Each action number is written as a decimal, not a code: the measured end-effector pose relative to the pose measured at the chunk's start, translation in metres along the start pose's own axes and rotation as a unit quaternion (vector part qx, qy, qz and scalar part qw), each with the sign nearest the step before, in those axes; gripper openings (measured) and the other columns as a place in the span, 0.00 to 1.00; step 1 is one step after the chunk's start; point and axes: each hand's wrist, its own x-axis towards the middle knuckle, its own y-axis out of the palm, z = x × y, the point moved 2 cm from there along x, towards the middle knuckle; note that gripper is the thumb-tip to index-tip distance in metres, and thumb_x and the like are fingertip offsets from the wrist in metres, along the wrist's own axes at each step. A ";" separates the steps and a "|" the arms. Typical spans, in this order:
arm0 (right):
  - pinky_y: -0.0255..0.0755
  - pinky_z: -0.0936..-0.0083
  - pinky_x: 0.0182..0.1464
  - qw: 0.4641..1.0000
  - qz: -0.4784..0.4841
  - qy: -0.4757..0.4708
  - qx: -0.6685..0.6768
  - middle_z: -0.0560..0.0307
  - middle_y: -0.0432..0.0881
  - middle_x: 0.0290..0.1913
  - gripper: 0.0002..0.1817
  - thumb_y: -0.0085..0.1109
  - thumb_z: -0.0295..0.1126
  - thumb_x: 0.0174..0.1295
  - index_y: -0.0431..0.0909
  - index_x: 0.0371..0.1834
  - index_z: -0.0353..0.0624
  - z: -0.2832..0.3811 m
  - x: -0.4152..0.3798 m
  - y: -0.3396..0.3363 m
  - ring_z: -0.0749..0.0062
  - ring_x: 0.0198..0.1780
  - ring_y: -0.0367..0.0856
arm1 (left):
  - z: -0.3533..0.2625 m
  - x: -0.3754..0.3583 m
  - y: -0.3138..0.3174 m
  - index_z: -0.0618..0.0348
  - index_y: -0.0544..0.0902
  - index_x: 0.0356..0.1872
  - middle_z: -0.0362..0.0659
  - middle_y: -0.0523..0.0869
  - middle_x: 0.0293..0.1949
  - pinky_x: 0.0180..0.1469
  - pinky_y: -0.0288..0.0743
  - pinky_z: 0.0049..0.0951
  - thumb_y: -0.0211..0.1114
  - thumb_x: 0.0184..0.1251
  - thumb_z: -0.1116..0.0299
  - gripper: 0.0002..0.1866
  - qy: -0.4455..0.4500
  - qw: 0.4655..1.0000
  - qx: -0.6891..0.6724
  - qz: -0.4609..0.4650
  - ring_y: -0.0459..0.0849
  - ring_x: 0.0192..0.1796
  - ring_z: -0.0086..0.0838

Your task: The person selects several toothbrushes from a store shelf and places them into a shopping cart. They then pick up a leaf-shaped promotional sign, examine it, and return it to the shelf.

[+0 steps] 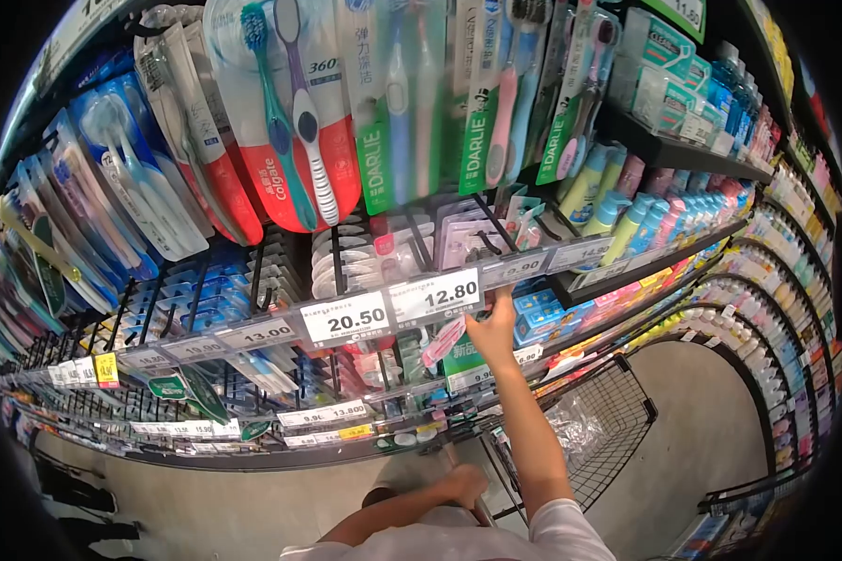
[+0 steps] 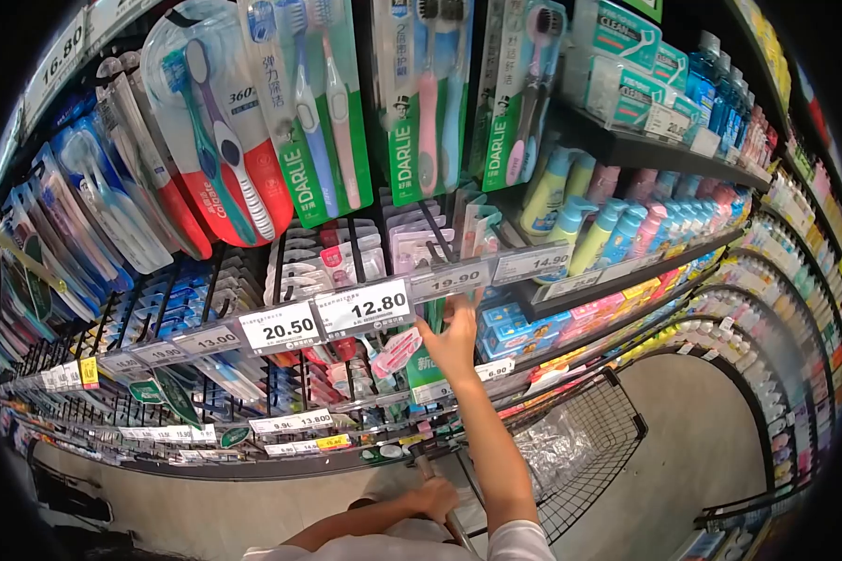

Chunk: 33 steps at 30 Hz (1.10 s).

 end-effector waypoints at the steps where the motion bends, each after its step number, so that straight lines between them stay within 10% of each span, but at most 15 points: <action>1: 0.67 0.73 0.36 1.000 0.003 -0.006 0.014 0.52 0.72 0.31 0.25 0.71 0.29 0.35 0.67 0.36 0.35 -0.004 -0.001 -0.001 0.65 0.32 0.71 | 0.002 0.001 0.001 0.59 0.81 0.18 0.49 0.81 0.23 0.33 0.74 0.40 0.64 0.29 0.64 0.11 0.003 1.000 0.000 0.006 0.81 0.31 0.43; 7: 0.68 0.76 0.45 0.990 0.067 0.046 0.111 0.51 0.77 0.37 0.28 0.65 0.23 0.43 0.65 0.50 0.33 0.000 -0.008 -0.016 0.73 0.40 0.76 | 0.009 -0.001 0.012 0.60 0.82 0.18 0.49 0.82 0.23 0.32 0.75 0.37 0.65 0.29 0.64 0.12 0.024 1.000 0.004 0.018 0.82 0.30 0.42; 23: 0.66 0.83 0.39 0.966 0.134 0.119 0.187 0.66 0.72 0.33 0.25 0.62 0.20 0.40 0.69 0.46 0.38 0.034 -0.031 -0.053 0.83 0.35 0.70 | 0.012 -0.022 0.020 0.59 0.83 0.22 0.51 0.82 0.26 0.34 0.76 0.40 0.69 0.31 0.46 0.25 0.001 0.999 0.020 0.029 0.82 0.33 0.44; 33: 0.67 0.80 0.45 0.930 0.134 0.277 0.201 0.62 0.75 0.38 0.26 0.64 0.20 0.43 0.67 0.48 0.39 -0.007 -0.121 -0.107 0.80 0.40 0.73 | 0.008 -0.021 0.020 0.58 0.83 0.21 0.50 0.82 0.24 0.32 0.75 0.40 0.62 0.28 0.64 0.13 0.001 1.000 0.021 0.019 0.82 0.30 0.44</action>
